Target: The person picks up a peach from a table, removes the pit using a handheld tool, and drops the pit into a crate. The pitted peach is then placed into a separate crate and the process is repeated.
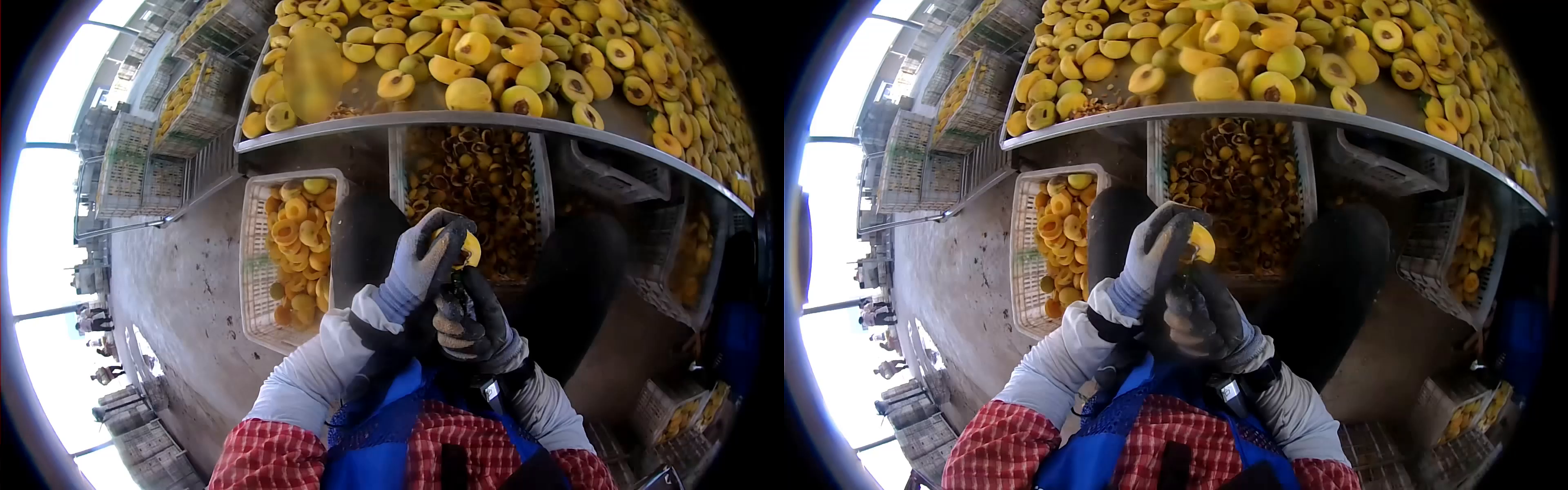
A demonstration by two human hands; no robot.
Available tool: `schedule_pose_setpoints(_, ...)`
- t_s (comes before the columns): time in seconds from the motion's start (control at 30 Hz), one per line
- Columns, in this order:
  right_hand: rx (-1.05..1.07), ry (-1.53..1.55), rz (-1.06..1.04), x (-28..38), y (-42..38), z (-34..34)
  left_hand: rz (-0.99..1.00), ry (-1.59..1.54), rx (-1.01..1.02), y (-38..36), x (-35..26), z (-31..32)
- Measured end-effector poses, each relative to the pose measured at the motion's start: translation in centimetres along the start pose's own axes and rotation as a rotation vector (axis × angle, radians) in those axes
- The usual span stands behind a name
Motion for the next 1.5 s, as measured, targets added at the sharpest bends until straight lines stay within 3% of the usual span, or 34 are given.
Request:
schedule_pose_setpoints(0.07, 0.074, 0.084, 0.003, -0.4, -0.4, 0.5, -0.113, -0.18, 0.11, 0.1, 0.4, 0.6)
schedule_pose_setpoints(0.17, 0.134, 0.092, -0.031, -0.5, -0.8, 0.3, -0.128, -0.25, 0.063, 0.1, 1.6, 1.5)
schedule_pose_setpoints(0.3, 0.28, -0.094, -0.111, 0.2, -1.2, 0.1, -0.448, -0.938, -0.025, 0.4, 2.4, 2.4)
schedule_pose_setpoints(0.33, 0.333, -0.151, -0.129, 0.5, -1.2, 0.3, -0.431, -0.881, -0.079, 0.4, 2.8, 1.8)
schedule_pose_setpoints(0.43, -0.006, -0.001, -0.344, 2.0, -1.6, -0.4, -0.303, -0.666, -0.394, 0.2, 1.2, 0.1)
schedule_pose_setpoints(0.47, -0.045, 0.024, -0.305, 2.9, -1.0, -1.4, -0.277, -0.67, -0.372, -0.2, 0.5, -1.0)
schedule_pose_setpoints(0.5, -0.098, 0.036, -0.261, 3.0, -0.7, -2.2, -0.136, -0.411, -0.339, -1.3, -1.2, -2.1)
schedule_pose_setpoints(0.57, -0.203, 0.064, -0.191, 2.8, -0.6, -3.5, 0.06, -0.397, -0.569, -0.9, 2.3, -7.0)
schedule_pose_setpoints(0.63, -0.255, -0.123, -0.239, 2.4, -0.8, -2.3, 0.367, 0.25, -0.609, -2.4, -0.9, -10.6)
schedule_pose_setpoints(0.67, -0.269, -0.187, -0.298, 2.5, -0.7, -1.5, 0.274, 0.149, -0.673, -2.7, -0.5, -13.3)
schedule_pose_setpoints(0.7, -0.284, -0.248, -0.359, 2.7, -0.8, -1.1, 0.253, 0.824, -0.8, -2.5, 0.2, -17.6)
schedule_pose_setpoints(0.77, -0.42, -0.355, -0.42, 3.2, -0.7, -1.7, -0.252, 1.526, -0.94, -1.2, -0.9, -19.4)
schedule_pose_setpoints(0.83, -0.562, -0.481, -0.429, 3.4, -0.2, -1.8, 0.248, 1.151, -0.834, 2.0, -2.7, -16.0)
schedule_pose_setpoints(0.87, -0.552, -0.466, -0.358, 3.5, 0.0, -2.6, 0.335, 1.112, -0.733, 4.2, -4.2, -12.4)
schedule_pose_setpoints(0.9, -0.625, -0.553, -0.362, 3.7, 0.2, -2.3, 0.313, 0.965, -0.558, 6.6, -6.2, -8.9)
schedule_pose_setpoints(0.97, -0.775, -0.723, -0.38, 4.1, 0.8, -1.4, 0.33, 1.24, -0.518, 12.1, -8.2, -3.9)
schedule_pose_setpoints(1.0, -0.776, -0.724, -0.413, 4.6, 0.5, -1.6, 0.139, 1.335, -0.451, 14.7, -9.7, -1.4)
schedule_pose_setpoints(1.1, -0.794, -0.745, -0.572, 5.9, 0.3, -1.7, -0.084, 1.546, -0.219, 22.3, -8.3, 1.2)
schedule_pose_setpoints(1.17, -0.801, -0.663, -0.614, 6.7, 0.3, -2.0, -0.055, 1.585, -0.168, 23.5, -9.2, 1.4)
schedule_pose_setpoints(1.2, -0.804, -0.596, -0.623, 6.9, 0.4, -2.2, -0.007, 1.473, -0.185, 23.7, -8.8, 0.4)
schedule_pose_setpoints(1.23, -0.772, -0.59, -0.622, 7.1, 0.4, -1.7, 0.215, 1.256, -0.163, 23.0, -8.0, -1.2)
schedule_pose_setpoints(1.3, -0.699, -0.59, -0.624, 7.9, 0.5, 0.6, 0.211, 0.43, 0.036, 20.3, -6.4, -2.6)
schedule_pose_setpoints(1.33, -0.405, -0.438, -0.448, 8.0, -0.3, 1.4, 0.092, 0.263, 0.008, 17.5, -6.0, -2.4)
schedule_pose_setpoints(1.37, -0.307, -0.457, -0.435, 8.0, -0.1, 2.9, -0.03, 0.094, -0.029, 14.4, -5.8, -1.9)
schedule_pose_setpoints(1.43, -0.115, -0.492, -0.399, 7.8, 0.7, 5.3, 0.005, -0.208, -0.025, 10.6, -4.9, 0.4)
schedule_pose_setpoints(1.5, -0.457, -0.69, -0.508, 8.5, 1.4, 2.2, -0.063, -0.182, -0.097, 8.4, -3.8, -0.5)
Point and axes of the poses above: each hand's wrist, its own y-axis towards the middle knuckle, its own z-axis out of the palm, x = y × z, the point moved 3 cm from there along y, towards the middle knuckle, and after that the axes turned 5 degrees about -z, right-handed, at the moved point
